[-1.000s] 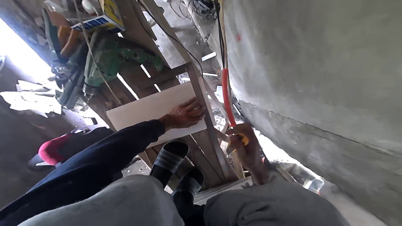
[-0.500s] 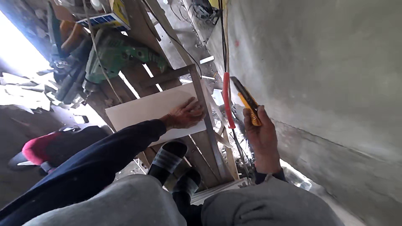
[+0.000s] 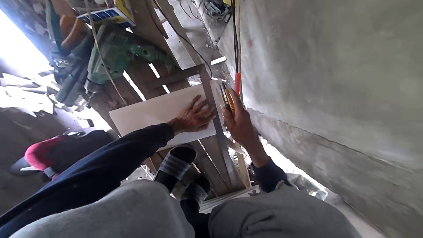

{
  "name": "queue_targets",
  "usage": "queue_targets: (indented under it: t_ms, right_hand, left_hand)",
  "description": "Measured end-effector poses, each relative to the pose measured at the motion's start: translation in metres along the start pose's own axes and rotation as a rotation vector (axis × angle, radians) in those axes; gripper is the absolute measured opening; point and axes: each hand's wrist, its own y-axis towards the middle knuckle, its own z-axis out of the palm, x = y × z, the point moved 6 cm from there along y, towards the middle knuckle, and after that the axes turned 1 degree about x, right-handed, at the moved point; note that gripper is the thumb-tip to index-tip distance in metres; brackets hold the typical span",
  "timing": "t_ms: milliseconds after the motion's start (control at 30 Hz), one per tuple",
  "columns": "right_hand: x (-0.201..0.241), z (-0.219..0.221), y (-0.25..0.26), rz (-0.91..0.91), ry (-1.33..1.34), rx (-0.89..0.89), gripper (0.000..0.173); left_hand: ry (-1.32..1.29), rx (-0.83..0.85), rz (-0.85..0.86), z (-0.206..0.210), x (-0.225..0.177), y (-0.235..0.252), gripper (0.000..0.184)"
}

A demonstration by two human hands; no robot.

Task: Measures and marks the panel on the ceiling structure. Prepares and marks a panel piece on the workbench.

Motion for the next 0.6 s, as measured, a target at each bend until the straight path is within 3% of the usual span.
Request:
queue_targets:
  t_ms: [167, 600]
  right_hand:
    - [-0.002, 0.015, 0.008, -0.058, -0.278, -0.055, 0.058]
    - [-0.006, 0.033, 0.019, -0.074, -0.313, -0.044, 0.054]
  left_hand:
    - [0.003, 0.008, 0.006, 0.001, -0.001, -0.002, 0.042]
    - [-0.007, 0.004, -0.019, -0.001, -0.001, -0.001, 0.042]
